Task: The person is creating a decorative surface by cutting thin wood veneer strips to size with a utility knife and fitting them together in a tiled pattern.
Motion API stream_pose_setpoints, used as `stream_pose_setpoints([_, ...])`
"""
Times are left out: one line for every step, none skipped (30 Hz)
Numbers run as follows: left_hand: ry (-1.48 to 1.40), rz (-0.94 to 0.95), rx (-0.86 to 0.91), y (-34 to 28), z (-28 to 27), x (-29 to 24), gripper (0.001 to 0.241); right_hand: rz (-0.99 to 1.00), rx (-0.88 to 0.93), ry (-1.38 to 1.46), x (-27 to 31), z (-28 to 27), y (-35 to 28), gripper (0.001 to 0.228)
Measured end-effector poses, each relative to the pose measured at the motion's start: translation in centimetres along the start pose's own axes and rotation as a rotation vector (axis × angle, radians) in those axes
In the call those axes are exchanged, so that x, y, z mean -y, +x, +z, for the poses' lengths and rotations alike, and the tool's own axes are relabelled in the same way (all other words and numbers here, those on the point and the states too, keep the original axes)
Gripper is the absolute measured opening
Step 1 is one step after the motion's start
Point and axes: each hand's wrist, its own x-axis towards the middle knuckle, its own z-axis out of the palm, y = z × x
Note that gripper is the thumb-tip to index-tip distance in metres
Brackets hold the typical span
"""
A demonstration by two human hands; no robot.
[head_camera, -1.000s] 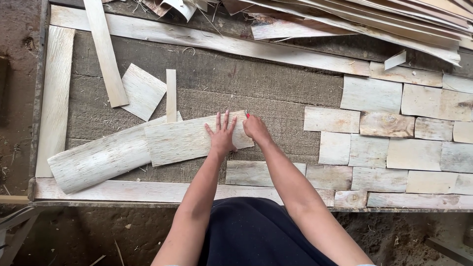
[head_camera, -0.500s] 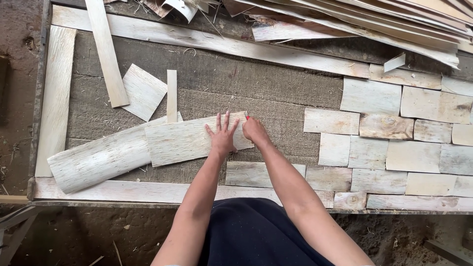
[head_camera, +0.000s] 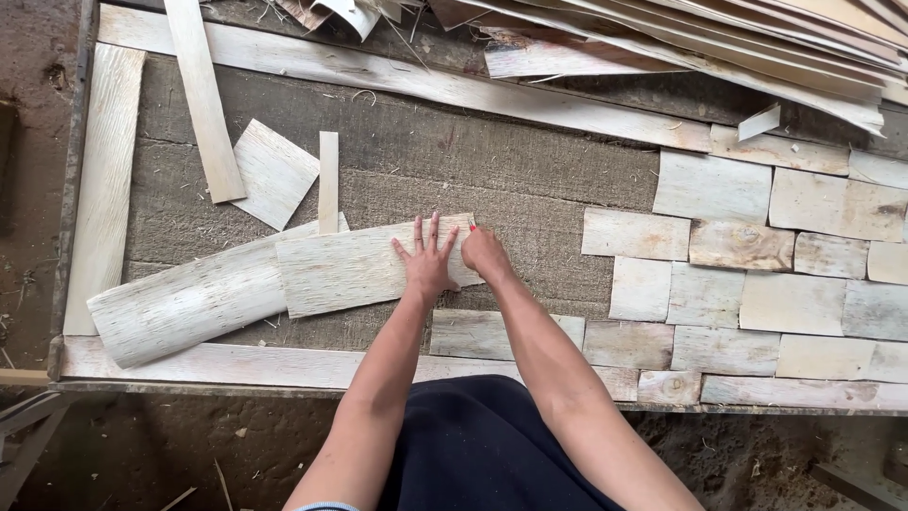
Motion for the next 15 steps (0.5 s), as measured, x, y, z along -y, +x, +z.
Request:
stream_pose_setpoints([0.001, 0.002, 0.0, 0.1, 0.0, -0.1, 0.132, 0.001, -0.001, 0.001, -0.4, 0.2, 0.5, 0.042])
stream_pose_setpoints([-0.002, 0.0, 0.0, 0.0, 0.1, 0.0, 0.132, 0.007, 0.001, -0.007, -0.7, 0.6, 1.0, 0.042])
stream_pose_setpoints([-0.006, -0.001, 0.0, 0.0, 0.2, 0.0, 0.132, 0.013, 0.004, -0.014, -1.1, 1.0, 1.4, 0.043])
stream_pose_setpoints([-0.005, 0.0, -0.001, 0.1, 0.3, 0.0, 0.132, 0.013, 0.003, -0.013, -0.7, 0.6, 0.4, 0.043])
stream_pose_setpoints([-0.006, -0.005, 0.002, 0.2, 0.4, 0.0, 0.133, 0.014, 0.009, -0.008, -0.4, 0.2, -0.5, 0.045])
stream_pose_setpoints([-0.008, -0.01, 0.006, 0.3, 0.6, -0.1, 0.134, 0.017, 0.016, -0.004, -0.1, -0.2, -1.5, 0.046])
stream_pose_setpoints([-0.008, -0.008, 0.007, 0.3, 0.6, -0.2, 0.134, 0.018, 0.016, -0.004, 0.2, -0.5, -2.3, 0.046])
stream_pose_setpoints([-0.006, -0.01, 0.006, 0.3, 0.7, -0.1, 0.134, 0.019, 0.025, 0.004, 0.5, -0.7, -3.1, 0.046])
stream_pose_setpoints([-0.004, -0.012, 0.005, 0.3, 0.7, 0.0, 0.134, 0.02, 0.034, 0.013, 0.9, -0.9, -4.0, 0.046])
stream_pose_setpoints([-0.005, -0.013, 0.006, 0.3, 0.7, -0.2, 0.134, 0.019, 0.035, 0.011, 0.5, -0.6, -3.5, 0.046])
stream_pose_setpoints([-0.011, -0.011, 0.005, 0.2, 0.6, -0.3, 0.133, 0.024, 0.034, 0.004, 0.2, -0.3, -3.1, 0.047])
stream_pose_setpoints([-0.014, -0.011, 0.004, 0.2, 0.5, -0.2, 0.133, 0.025, 0.033, 0.001, 0.1, 0.1, -2.6, 0.048])
stream_pose_setpoints([-0.011, -0.014, 0.003, 0.0, 0.3, 0.1, 0.133, 0.022, 0.034, 0.002, 0.0, 0.3, -2.5, 0.048])
stream_pose_setpoints([-0.011, -0.013, 0.005, -0.1, 0.1, 0.0, 0.133, 0.03, 0.034, 0.008, -0.4, 0.4, -2.5, 0.048])
stream_pose_setpoints([-0.01, -0.013, 0.006, -0.1, 0.0, -0.1, 0.133, 0.038, 0.034, 0.014, -0.8, 0.4, -2.4, 0.048])
